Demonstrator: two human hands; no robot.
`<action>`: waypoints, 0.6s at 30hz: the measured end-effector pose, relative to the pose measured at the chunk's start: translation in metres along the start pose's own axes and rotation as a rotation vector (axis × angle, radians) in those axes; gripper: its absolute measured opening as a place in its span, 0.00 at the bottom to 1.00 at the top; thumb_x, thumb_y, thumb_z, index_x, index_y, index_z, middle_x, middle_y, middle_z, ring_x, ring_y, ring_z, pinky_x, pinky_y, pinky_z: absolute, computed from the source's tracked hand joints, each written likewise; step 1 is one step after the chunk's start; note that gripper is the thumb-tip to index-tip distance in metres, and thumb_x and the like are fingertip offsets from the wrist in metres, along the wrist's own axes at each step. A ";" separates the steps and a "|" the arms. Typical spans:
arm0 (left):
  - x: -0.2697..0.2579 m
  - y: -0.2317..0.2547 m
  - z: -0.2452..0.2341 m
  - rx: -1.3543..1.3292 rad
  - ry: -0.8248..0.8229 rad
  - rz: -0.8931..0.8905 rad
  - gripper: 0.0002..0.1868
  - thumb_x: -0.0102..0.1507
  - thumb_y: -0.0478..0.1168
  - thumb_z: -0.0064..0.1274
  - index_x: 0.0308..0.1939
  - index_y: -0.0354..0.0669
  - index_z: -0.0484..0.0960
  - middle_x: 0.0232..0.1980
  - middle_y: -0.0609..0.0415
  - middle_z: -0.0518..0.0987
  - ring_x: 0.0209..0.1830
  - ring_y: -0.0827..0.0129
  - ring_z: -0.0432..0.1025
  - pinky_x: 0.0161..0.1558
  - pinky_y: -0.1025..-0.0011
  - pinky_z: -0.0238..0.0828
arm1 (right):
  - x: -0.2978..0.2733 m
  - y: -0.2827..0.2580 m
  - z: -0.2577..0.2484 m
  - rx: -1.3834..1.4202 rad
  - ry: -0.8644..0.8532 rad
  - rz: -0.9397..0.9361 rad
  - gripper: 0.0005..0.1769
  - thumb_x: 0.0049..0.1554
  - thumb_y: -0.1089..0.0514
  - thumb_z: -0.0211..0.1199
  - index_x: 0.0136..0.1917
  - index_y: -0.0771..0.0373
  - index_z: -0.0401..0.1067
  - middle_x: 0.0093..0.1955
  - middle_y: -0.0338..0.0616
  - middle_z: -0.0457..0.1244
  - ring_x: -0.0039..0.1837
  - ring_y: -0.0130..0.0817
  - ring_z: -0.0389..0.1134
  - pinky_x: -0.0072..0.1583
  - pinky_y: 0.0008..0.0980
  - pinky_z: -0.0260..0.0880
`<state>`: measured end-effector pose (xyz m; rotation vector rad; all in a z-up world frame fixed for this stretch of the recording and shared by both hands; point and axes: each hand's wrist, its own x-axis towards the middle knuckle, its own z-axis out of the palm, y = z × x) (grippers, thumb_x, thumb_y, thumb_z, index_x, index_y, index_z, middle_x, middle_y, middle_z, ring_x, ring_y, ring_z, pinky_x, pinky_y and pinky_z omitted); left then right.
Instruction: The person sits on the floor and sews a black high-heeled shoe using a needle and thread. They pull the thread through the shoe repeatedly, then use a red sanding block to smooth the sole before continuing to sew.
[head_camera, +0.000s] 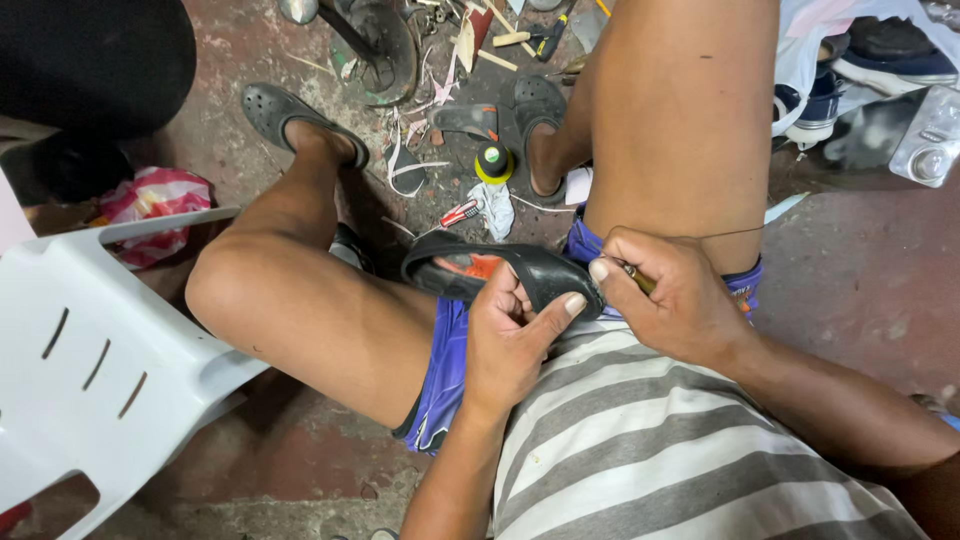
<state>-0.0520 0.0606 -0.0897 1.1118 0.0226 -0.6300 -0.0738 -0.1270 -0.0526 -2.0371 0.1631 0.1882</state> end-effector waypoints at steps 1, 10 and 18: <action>0.000 -0.002 -0.002 -0.041 -0.010 -0.018 0.12 0.65 0.30 0.60 0.50 0.35 0.75 0.42 0.59 0.81 0.37 0.83 0.71 0.39 0.83 0.67 | 0.001 -0.001 -0.001 0.027 -0.033 0.040 0.13 0.63 0.58 0.57 0.38 0.65 0.66 0.29 0.43 0.56 0.34 0.25 0.53 0.36 0.32 0.59; 0.005 -0.011 -0.019 -0.119 -0.084 -0.069 0.14 0.64 0.33 0.63 0.50 0.38 0.76 0.38 0.60 0.79 0.26 0.88 0.64 0.26 0.87 0.55 | 0.007 -0.005 -0.002 -0.072 -0.111 -0.038 0.12 0.62 0.56 0.58 0.40 0.65 0.65 0.29 0.46 0.57 0.31 0.32 0.57 0.37 0.36 0.60; 0.011 -0.024 -0.030 -0.348 -0.122 -0.120 0.19 0.62 0.34 0.64 0.54 0.36 0.76 0.40 0.61 0.79 0.28 0.87 0.64 0.27 0.86 0.54 | 0.016 0.000 0.003 0.032 -0.209 -0.057 0.11 0.64 0.57 0.56 0.42 0.65 0.64 0.32 0.46 0.57 0.34 0.32 0.57 0.38 0.35 0.61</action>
